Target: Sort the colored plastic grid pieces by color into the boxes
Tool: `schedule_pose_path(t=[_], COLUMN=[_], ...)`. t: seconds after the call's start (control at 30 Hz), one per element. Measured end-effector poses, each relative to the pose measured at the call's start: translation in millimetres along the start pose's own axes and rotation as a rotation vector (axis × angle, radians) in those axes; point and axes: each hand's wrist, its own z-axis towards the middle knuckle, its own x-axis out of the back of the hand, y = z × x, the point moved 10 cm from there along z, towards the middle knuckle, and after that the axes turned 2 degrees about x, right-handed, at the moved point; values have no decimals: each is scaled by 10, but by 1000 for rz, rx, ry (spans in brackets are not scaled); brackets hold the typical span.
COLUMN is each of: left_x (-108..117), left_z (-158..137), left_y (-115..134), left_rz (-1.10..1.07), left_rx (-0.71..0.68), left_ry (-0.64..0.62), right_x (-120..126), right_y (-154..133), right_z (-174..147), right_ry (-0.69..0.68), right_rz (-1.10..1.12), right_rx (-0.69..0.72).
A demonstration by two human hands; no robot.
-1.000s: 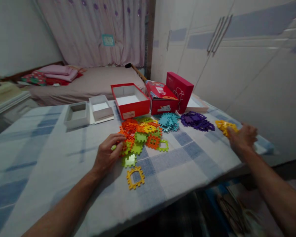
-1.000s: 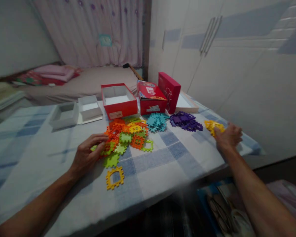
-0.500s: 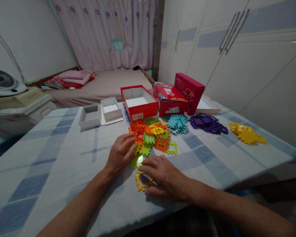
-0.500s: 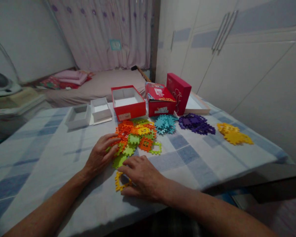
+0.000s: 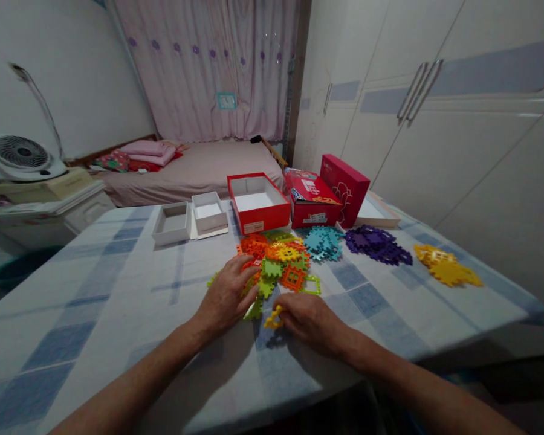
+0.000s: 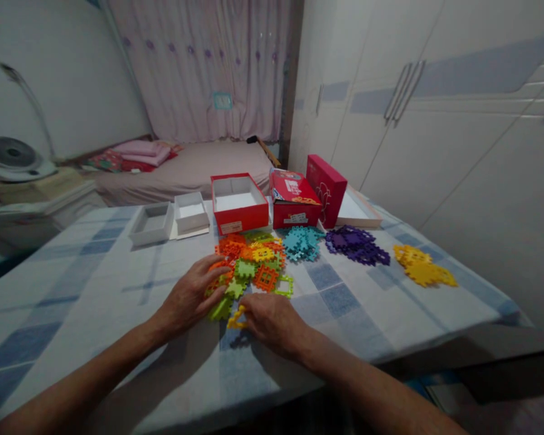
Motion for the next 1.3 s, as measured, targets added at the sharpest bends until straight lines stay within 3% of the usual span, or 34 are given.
schedule_pose_path(t=[0.1, 0.2, 0.37, 0.5, 0.7, 0.8, 0.9, 1.13, 1.3], left_x=[-76, -296, -630, -544, -439, -399, -366, -291, -253], left_z=[228, 467, 517, 307, 36, -23, -62, -85, -85], left_y=[45, 49, 70, 134, 154, 120, 104, 41, -60], left_rz=[15, 35, 28, -14, -36, -77, -123, -243, -268], left_rx=[-1, -5, -64, -104, -90, -71, -58, 46, 140], left_ry=[-55, -149, -318, -282, -265, -213, -147, -53, -16], right_x=[327, 656, 882, 837, 487, 278, 178, 90, 256], right_y=[196, 495, 929, 920, 440, 300, 271, 253, 380], right_z=[-46, -116, -184, -56, 225, 269, 275, 260, 224], right_ry=[112, 253, 353, 353, 187, 46, 2, 35, 218], right_rz=[137, 217, 236, 147, 40, 27, -8, -96, 32], right_rx=[-121, -286, -446, -338, -23, 12, -14, 17, -12])
